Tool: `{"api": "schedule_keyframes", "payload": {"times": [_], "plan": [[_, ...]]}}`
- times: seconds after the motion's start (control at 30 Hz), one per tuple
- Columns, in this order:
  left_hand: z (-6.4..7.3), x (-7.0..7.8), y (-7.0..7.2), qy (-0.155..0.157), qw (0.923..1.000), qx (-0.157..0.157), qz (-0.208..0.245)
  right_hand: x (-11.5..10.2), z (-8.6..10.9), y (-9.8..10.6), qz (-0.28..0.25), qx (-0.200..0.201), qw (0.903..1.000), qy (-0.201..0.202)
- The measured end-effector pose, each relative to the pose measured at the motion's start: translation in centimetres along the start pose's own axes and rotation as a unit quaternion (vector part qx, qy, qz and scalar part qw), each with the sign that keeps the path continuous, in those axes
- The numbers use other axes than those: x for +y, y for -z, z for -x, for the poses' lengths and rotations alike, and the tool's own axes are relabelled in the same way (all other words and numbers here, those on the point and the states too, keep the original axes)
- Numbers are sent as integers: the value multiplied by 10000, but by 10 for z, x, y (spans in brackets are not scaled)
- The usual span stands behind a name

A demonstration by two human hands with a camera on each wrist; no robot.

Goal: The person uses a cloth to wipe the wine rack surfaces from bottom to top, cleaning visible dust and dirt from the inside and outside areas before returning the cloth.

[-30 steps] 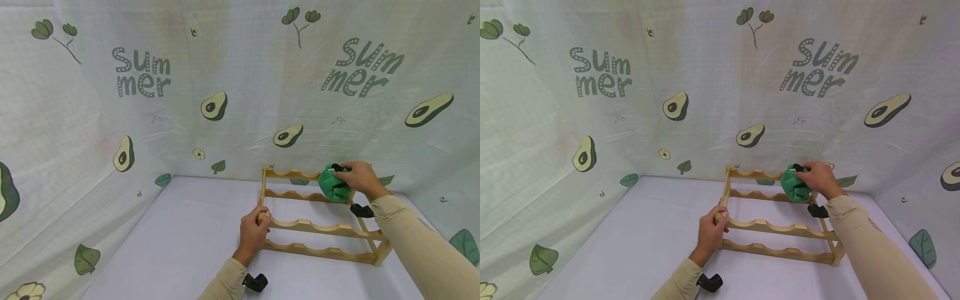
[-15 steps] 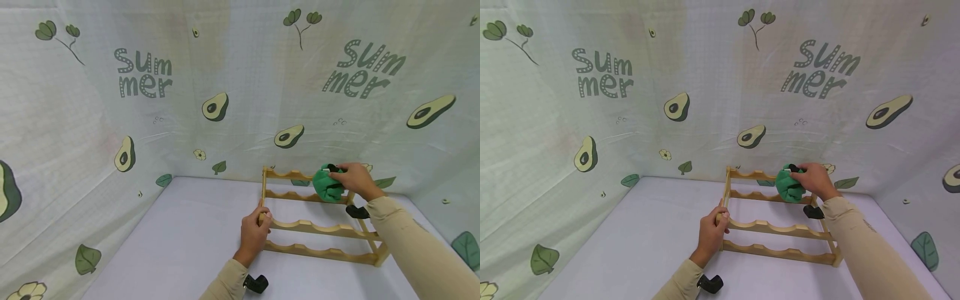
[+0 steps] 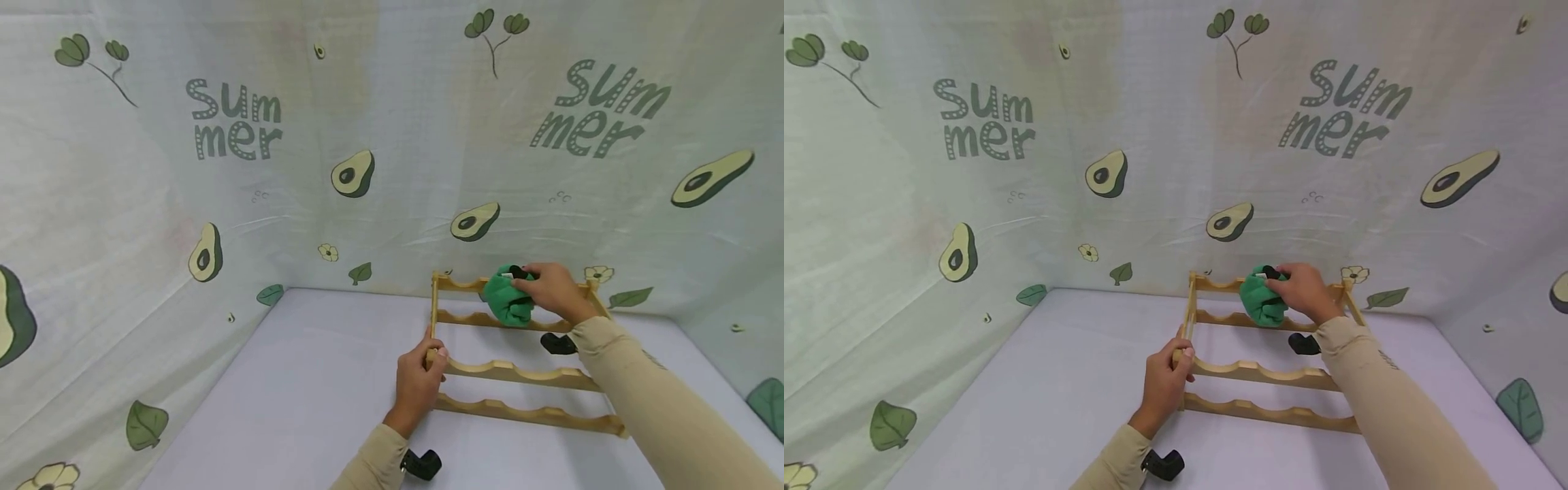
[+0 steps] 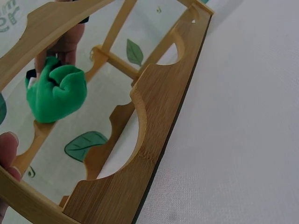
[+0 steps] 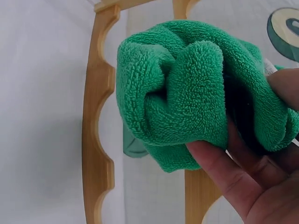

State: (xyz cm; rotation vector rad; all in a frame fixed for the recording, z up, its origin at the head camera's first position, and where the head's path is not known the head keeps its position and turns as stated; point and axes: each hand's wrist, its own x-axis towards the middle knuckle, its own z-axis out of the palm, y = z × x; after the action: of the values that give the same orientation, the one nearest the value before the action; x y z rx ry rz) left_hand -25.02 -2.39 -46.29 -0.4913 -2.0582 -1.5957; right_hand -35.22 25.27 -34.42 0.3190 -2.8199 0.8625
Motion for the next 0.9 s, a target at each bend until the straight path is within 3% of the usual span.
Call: {"api": "schedule_keyframes", "payload": {"times": [0.2,0.43,0.67,0.9], "plan": [[-1,-1,2,-55,10000,-56,43,-8,-3,-8,-378,-13,9992,-96],[-3,-1,3,-94,9999,-34,-43,-13,-6,-17,-1263,-194,9915,-233],[-2,-2,3,-120,9999,-12,-35,-20,-15,-27,-1399,-261,9898,-10],[-1,0,2,-34,10000,-77,-1,-33,-21,-43,-1790,-389,9831,-31]]}}
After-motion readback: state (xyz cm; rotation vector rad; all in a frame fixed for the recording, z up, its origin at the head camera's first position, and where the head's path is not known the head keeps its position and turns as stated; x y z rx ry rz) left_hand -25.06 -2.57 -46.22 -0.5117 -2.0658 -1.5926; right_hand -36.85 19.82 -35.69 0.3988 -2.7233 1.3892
